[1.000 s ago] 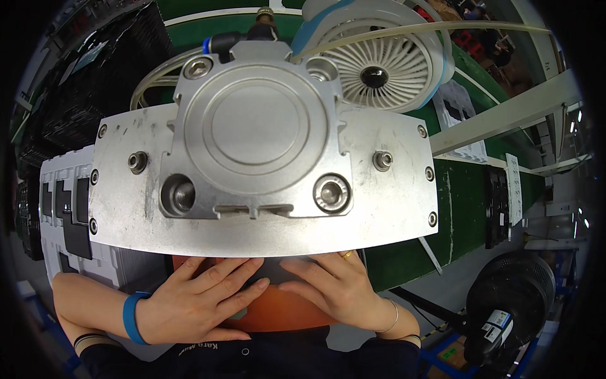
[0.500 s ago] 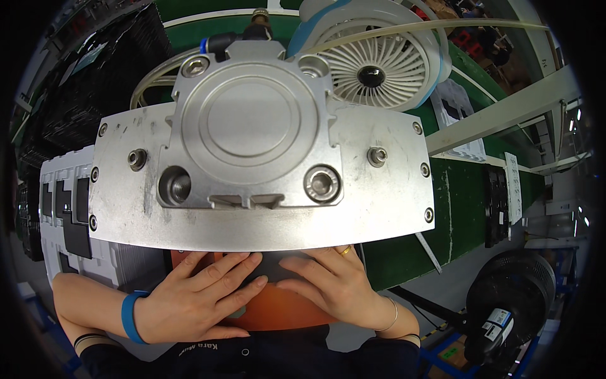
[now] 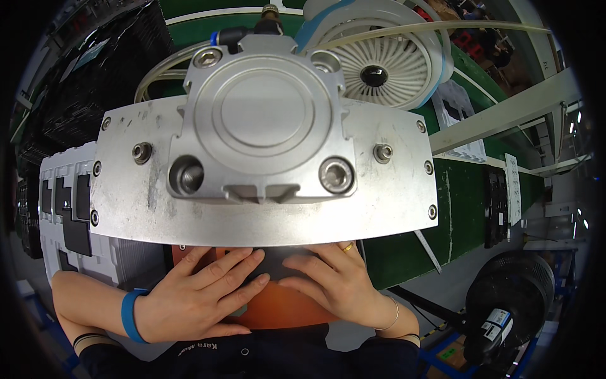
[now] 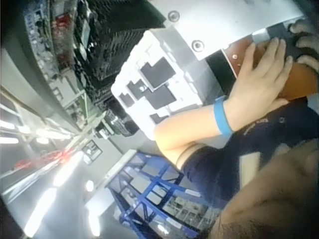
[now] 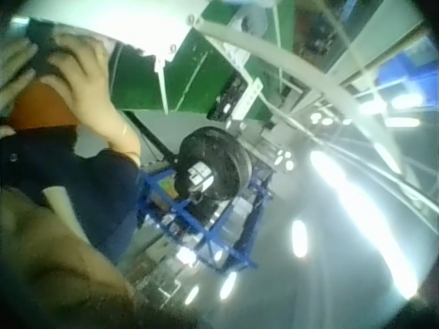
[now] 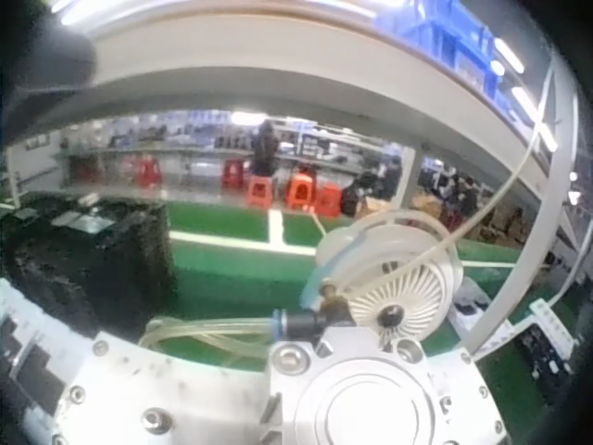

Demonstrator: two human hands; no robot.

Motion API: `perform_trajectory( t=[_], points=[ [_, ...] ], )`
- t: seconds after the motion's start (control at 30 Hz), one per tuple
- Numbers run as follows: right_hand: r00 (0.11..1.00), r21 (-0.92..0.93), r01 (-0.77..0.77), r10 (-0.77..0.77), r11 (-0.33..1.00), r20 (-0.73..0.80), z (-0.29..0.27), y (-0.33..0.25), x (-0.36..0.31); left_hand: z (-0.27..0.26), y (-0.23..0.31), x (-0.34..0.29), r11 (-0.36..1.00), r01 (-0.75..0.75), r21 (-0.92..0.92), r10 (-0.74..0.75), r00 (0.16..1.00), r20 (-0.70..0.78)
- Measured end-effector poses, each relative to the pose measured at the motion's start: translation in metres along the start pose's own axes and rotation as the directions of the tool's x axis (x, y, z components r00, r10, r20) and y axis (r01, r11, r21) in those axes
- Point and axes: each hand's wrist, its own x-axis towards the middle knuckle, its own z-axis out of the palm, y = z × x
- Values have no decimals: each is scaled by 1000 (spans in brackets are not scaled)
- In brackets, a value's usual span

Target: The person repeatedly picks up small black rectangular components from a white foam tray and places them into a metal press machine. They operate the press to process each component, then remove it and return it to the tray. The person also uses a caliper to measure one component during the sequence.

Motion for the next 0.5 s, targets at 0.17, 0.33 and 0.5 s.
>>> perform_trajectory(
  t=[0.17, 0.33, 0.5],
  points=[
    [1000, 29, -13, 12, 999, 18, -1, -3, 4, 0, -1, -1, 1000, -2, -20, 2, 1000, -26],
    [984, 122, -99, 79, 988, 158, -10, -1, 8, 2, -2, 0, 996, -17, -83, 13, 999, -51],
    [990, 263, -141, 128, 954, 68, -18, -9, 6, -1, 0, -1, 954, -56, -293, -25, 964, -265]
  ],
)
